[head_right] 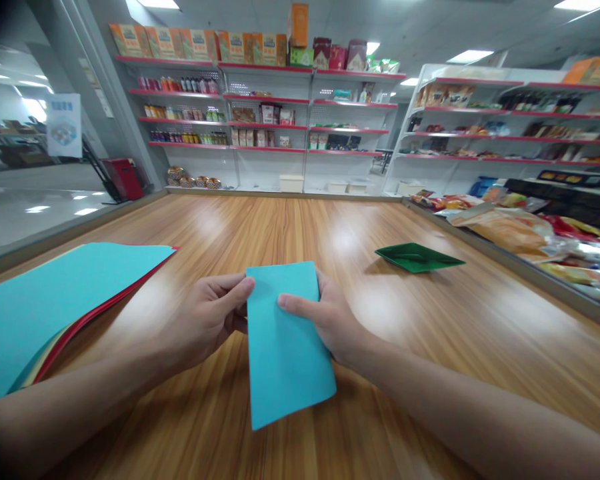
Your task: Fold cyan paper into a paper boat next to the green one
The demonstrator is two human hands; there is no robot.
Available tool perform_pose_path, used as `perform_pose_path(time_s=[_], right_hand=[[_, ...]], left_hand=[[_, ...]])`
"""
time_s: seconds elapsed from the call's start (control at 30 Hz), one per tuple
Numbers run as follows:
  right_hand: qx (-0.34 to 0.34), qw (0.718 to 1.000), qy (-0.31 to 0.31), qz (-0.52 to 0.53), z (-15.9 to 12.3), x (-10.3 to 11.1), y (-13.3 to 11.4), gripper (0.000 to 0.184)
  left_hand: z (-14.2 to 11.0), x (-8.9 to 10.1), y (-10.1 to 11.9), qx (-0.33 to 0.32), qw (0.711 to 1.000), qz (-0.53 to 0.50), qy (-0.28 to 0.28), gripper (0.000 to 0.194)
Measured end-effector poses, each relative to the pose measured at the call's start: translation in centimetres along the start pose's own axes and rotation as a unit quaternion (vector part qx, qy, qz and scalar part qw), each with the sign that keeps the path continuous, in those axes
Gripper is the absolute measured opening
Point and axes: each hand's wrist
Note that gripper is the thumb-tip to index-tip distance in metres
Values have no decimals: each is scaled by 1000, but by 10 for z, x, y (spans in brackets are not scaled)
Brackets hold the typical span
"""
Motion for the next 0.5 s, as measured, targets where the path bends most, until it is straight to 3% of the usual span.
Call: perform_pose_path(time_s=[0.1, 0.17, 0.33, 0.5], right_hand=[[-5, 1000, 11, 19, 1, 3, 1, 42], [-8, 1000, 19, 23, 1, 4, 3, 42], [1, 999, 32, 26, 0, 3, 7, 43], [9, 999, 52, 10, 2, 5, 8, 40]], left_hand=[[0, 2, -2, 27, 998, -30, -57, 25], [1, 3, -3, 37, 997, -33, -61, 24], [4, 2, -8, 47, 998, -25, -17, 27], [2, 7, 4, 62, 991, 114, 27, 27]])
Point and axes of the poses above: each hand's wrist, its own z-axis towards the middle knuckle, its own x-axis out of the back of the hand, y = z × x, and after that the axes turned 11 degrees about x, right-handed
